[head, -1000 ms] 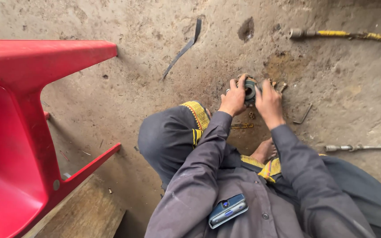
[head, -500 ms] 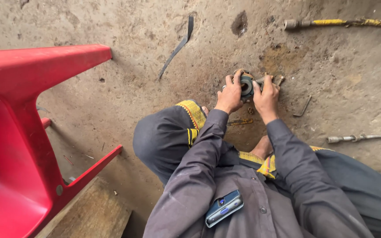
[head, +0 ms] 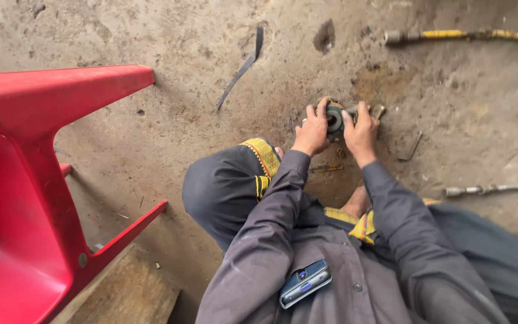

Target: The person sits on the ground and assembles a small mechanical part, pressing and fitting a dark ring-shaped component into a metal hub by hand, picking up small fittings and fasteners from the ground and fitting them around the hub.

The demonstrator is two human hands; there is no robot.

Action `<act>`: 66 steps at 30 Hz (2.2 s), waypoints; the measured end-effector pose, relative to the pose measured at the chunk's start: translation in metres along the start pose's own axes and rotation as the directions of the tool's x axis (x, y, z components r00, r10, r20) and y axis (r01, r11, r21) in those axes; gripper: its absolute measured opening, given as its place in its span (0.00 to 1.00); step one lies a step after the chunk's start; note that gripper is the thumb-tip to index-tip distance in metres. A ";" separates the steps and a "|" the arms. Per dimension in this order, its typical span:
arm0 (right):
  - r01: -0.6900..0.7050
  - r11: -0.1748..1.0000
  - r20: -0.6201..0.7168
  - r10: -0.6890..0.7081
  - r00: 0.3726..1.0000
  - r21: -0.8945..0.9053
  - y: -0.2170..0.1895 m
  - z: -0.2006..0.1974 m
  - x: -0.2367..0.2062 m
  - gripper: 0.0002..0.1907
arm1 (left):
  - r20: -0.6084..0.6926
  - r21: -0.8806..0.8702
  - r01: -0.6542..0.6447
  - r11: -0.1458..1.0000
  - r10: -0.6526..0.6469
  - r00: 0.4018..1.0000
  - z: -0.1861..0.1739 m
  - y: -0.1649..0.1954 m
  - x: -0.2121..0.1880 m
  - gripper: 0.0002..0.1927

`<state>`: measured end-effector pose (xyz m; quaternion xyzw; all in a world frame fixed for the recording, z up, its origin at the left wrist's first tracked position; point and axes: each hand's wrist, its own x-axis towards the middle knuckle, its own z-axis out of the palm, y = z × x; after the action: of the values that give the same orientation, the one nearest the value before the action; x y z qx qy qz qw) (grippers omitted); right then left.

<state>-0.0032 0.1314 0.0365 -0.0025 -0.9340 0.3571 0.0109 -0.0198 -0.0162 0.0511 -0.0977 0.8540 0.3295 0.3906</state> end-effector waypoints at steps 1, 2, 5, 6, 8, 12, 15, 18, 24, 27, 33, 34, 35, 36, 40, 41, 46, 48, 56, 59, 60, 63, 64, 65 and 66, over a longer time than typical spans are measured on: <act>-0.088 0.994 0.069 0.083 0.994 0.070 -0.002 0.000 -0.001 0.13 | -0.013 -0.003 -0.004 1.000 0.004 1.000 -0.002 0.001 0.000 0.62; -0.172 0.976 0.144 0.153 0.978 0.135 -0.004 -0.002 -0.002 0.10 | 0.009 0.022 -0.015 1.000 0.015 1.000 -0.004 0.001 -0.002 0.61; -0.233 0.956 0.074 0.223 0.972 0.180 -0.007 -0.013 -0.012 0.16 | 0.036 0.134 -0.069 0.989 0.065 0.997 -0.021 0.007 -0.001 0.61; -0.249 0.937 0.037 0.247 0.968 0.246 -0.007 -0.019 -0.015 0.13 | 0.063 0.203 -0.092 0.975 0.081 0.995 -0.027 0.009 -0.002 0.62; -0.274 0.883 -0.066 0.321 0.945 0.381 -0.003 -0.036 -0.013 0.11 | 0.068 0.298 -0.126 0.946 0.110 0.992 -0.035 0.014 -0.008 0.63; -0.366 0.882 -0.034 0.392 0.919 0.297 -0.002 -0.051 -0.015 0.11 | -0.044 0.091 -0.001 0.996 0.005 0.999 -0.025 0.022 -0.029 0.68; -0.491 0.801 0.118 0.482 0.868 0.342 -0.014 -0.039 -0.025 0.11 | -0.114 0.009 0.024 1.000 -0.023 0.993 -0.014 0.024 -0.032 0.65; -0.400 0.865 0.101 0.388 0.916 0.302 -0.025 -0.025 -0.032 0.11 | -0.111 0.032 0.017 0.999 -0.014 0.994 -0.010 0.020 -0.026 0.61; -0.226 0.949 0.071 0.215 0.974 0.220 -0.023 -0.017 -0.023 0.11 | -0.086 0.028 0.010 1.000 -0.008 0.996 -0.005 0.014 -0.015 0.59; -0.179 0.967 0.066 0.169 0.983 0.183 -0.018 -0.010 -0.018 0.11 | -0.069 0.040 0.017 0.999 -0.015 0.997 -0.002 0.012 -0.011 0.58; -0.175 0.979 0.197 0.151 0.969 0.106 -0.006 0.002 0.001 0.10 | -0.052 0.039 0.031 0.999 -0.029 0.998 0.005 0.005 -0.003 0.59; -0.136 0.987 0.196 0.118 0.974 0.085 -0.004 0.003 0.004 0.10 | -0.045 0.045 0.032 0.998 -0.030 0.999 0.006 0.004 -0.002 0.59; -0.099 0.993 0.198 0.084 0.977 0.064 -0.002 0.002 0.003 0.10 | -0.044 0.039 0.031 0.999 -0.029 0.999 0.008 0.002 -0.003 0.59; -0.111 0.988 0.180 0.091 0.979 0.105 -0.002 0.002 0.003 0.10 | -0.047 0.035 0.029 0.999 -0.027 0.999 0.009 0.001 -0.003 0.59; -0.113 0.966 0.112 0.089 0.990 0.231 -0.006 -0.008 -0.005 0.09 | -0.067 0.042 0.016 0.999 -0.013 0.998 0.010 0.000 -0.002 0.60; -0.107 0.961 0.097 0.085 0.992 0.257 -0.006 -0.010 -0.006 0.09 | -0.066 0.035 0.020 0.999 -0.018 0.998 0.010 0.000 -0.002 0.60; -0.348 0.908 0.094 0.335 0.937 0.232 -0.009 -0.015 -0.008 0.12 | -0.072 0.010 0.016 1.000 -0.015 0.997 0.010 0.001 -0.002 0.60; -0.388 0.896 0.093 0.377 0.922 0.214 -0.009 -0.011 -0.010 0.12 | -0.067 0.030 0.019 0.999 -0.017 0.998 0.011 0.000 -0.002 0.60; 0.031 0.996 0.013 -0.030 0.999 -0.089 0.007 0.006 -0.009 0.12 | -0.071 0.038 0.005 0.999 -0.002 0.997 0.015 -0.006 0.000 0.58; -0.149 0.982 0.170 0.128 0.977 0.115 0.011 0.006 -0.007 0.09 | -0.077 0.030 0.014 0.999 -0.012 0.997 0.017 -0.006 -0.002 0.58; -0.107 0.989 0.113 0.096 0.989 0.100 0.012 0.005 -0.006 0.10 | -0.093 0.028 0.003 1.000 -0.001 0.996 0.017 -0.006 -0.002 0.57; -0.037 0.995 0.050 0.032 0.998 0.087 0.011 0.004 -0.005 0.12 | -0.132 0.018 -0.019 1.000 0.022 0.991 0.016 -0.006 -0.001 0.57; -0.090 0.990 0.093 0.080 0.992 0.109 0.010 0.003 -0.004 0.12 | -0.120 0.024 -0.024 0.999 0.027 0.992 0.016 -0.006 -0.001 0.58; -0.141 0.981 0.138 0.122 0.983 0.131 0.009 0.002 -0.002 0.12 | -0.108 0.019 -0.014 1.000 0.016 0.994 0.016 -0.006 -0.001 0.58; -0.159 0.975 0.161 0.134 0.978 0.154 0.009 0.001 -0.001 0.12 | -0.101 0.015 -0.003 1.000 0.004 0.995 0.016 -0.006 -0.001 0.58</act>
<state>-0.0022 0.1371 0.0298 -0.0439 -0.8964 0.4328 -0.0853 -0.0067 -0.0106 0.0411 -0.1097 0.8753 0.3185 0.3469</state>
